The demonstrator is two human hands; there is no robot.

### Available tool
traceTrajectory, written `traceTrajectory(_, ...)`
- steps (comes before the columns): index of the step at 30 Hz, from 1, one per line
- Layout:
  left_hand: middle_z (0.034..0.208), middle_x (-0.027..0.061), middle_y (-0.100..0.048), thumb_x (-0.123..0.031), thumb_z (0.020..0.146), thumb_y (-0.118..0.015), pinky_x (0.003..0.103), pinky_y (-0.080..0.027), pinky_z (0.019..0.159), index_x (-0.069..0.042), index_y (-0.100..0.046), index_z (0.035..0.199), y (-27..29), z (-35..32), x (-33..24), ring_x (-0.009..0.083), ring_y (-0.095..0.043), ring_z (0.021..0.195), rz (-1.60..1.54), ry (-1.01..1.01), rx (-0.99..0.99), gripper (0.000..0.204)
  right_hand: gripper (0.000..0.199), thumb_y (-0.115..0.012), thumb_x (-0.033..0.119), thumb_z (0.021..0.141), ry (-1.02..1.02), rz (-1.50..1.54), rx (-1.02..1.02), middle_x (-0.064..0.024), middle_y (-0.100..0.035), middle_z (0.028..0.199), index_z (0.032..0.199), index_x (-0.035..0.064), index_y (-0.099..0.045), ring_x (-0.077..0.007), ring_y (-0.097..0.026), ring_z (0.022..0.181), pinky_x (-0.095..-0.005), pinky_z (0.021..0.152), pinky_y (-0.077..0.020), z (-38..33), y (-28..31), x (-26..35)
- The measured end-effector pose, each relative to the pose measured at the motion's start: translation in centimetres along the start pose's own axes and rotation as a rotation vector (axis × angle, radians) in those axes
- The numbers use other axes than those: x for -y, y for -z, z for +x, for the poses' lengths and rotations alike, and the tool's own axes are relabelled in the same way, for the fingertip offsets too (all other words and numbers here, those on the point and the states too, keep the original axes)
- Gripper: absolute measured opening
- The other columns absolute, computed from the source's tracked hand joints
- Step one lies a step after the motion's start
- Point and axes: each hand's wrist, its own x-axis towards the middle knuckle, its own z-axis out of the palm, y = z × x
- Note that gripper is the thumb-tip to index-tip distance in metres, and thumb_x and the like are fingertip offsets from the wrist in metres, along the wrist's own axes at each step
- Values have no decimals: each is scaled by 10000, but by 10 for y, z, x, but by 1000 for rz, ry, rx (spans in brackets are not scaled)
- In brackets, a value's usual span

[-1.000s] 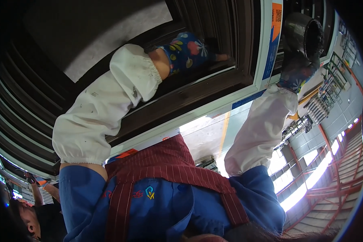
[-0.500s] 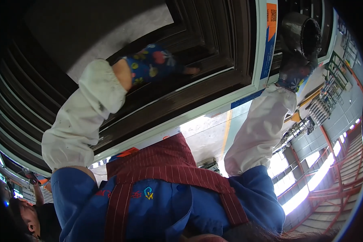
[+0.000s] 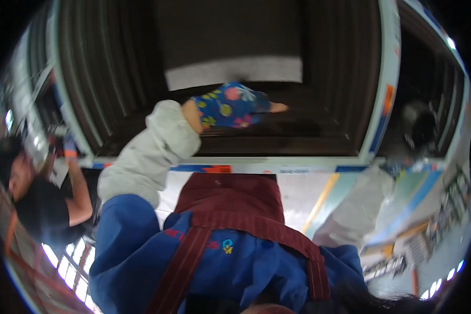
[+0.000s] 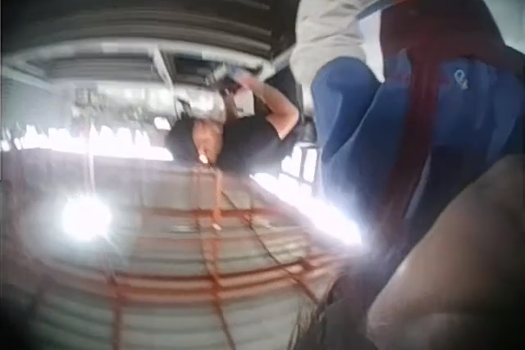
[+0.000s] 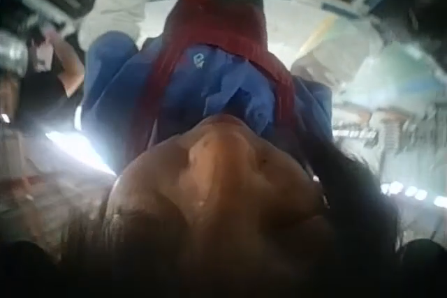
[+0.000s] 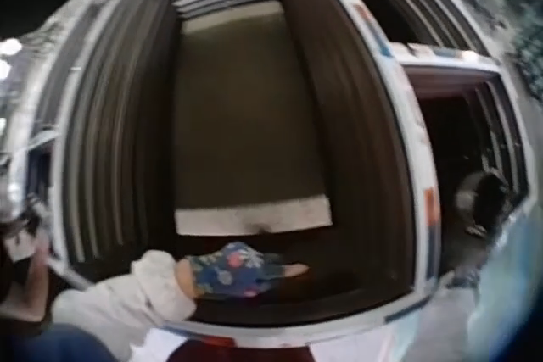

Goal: Applying a liquid substance or sealant to the inner grooves of stacked metal window frames on a fabrication floor.

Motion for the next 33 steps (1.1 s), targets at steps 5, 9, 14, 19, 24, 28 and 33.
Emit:
traceTrajectory(5, 697, 20, -516, -56, 801, -533, 263, -432, 551, -203, -428, 1303, -31, -30, -54, 155, -511, 580, 488, -104, -250, 533, 528, -561, 323, 779, -550, 315, -253, -181, -486, 1195, 1203, 23, -473, -326, -502, 1062, -480, 923, -417, -87, -387, 59)
traceTrajectory(9, 675, 58, -533, -59, 820, -537, 279, -432, 508, -214, -409, 1316, -49, -73, -64, 163, -534, 538, 386, -260, -434, 536, 550, -605, 342, 743, -900, 505, -251, -188, -488, 1197, 1189, 38, -500, -345, -479, 1099, -516, 948, -399, -103, -488, 122)
traceTrajectory(14, 641, 34, -531, -123, 782, -530, 303, -436, 494, -204, -317, 1359, -43, -118, -78, 205, -530, 525, 378, -287, -500, 621, 338, -545, 119, 810, 308, 97, 502, -141, -542, 1063, 1116, -14, -496, -234, -519, 1000, -325, 815, -458, -173, -525, 122)
traceTrajectory(19, 618, 53, -547, -246, 803, -515, 316, -431, 476, -145, -327, 1344, -18, -163, -77, 219, -557, 532, 534, -88, -648, 582, 349, -525, 161, 848, -1003, 955, 837, -121, -459, 1219, 1167, 24, -493, -255, -503, 1057, -391, 904, -432, -243, -599, 186)
traceTrajectory(24, 595, 71, -564, -370, 824, -500, 329, -425, 459, -85, -336, 1329, 4, -179, -74, 232, -584, 540, 670, 159, -746, 602, 340, -538, 206, 852, -730, 641, 1093, -132, -508, 1143, 1133, 15, -524, -196, -542, 915, -317, 801, -443, -293, -658, 251)
traceTrajectory(28, 593, 90, -580, -449, 828, -484, 325, -435, 460, -14, -482, 1181, 15, -162, -41, 236, -609, 566, 729, 295, -912, 560, 444, -533, 177, 853, -795, 653, 1193, -48, -512, 967, 1257, 43, -404, -106, -503, 721, -260, 667, -439, -317, -706, 258)
traceTrajectory(33, 619, 85, -582, -393, 809, -534, 344, -448, 478, -67, -619, 822, 27, -169, -15, 243, -597, 578, 721, 204, -1165, 337, 468, -520, 167, 859, -722, 688, 1385, -52, -518, 997, 1285, 45, -370, -123, -499, 871, -249, 710, -437, -326, -738, 265)
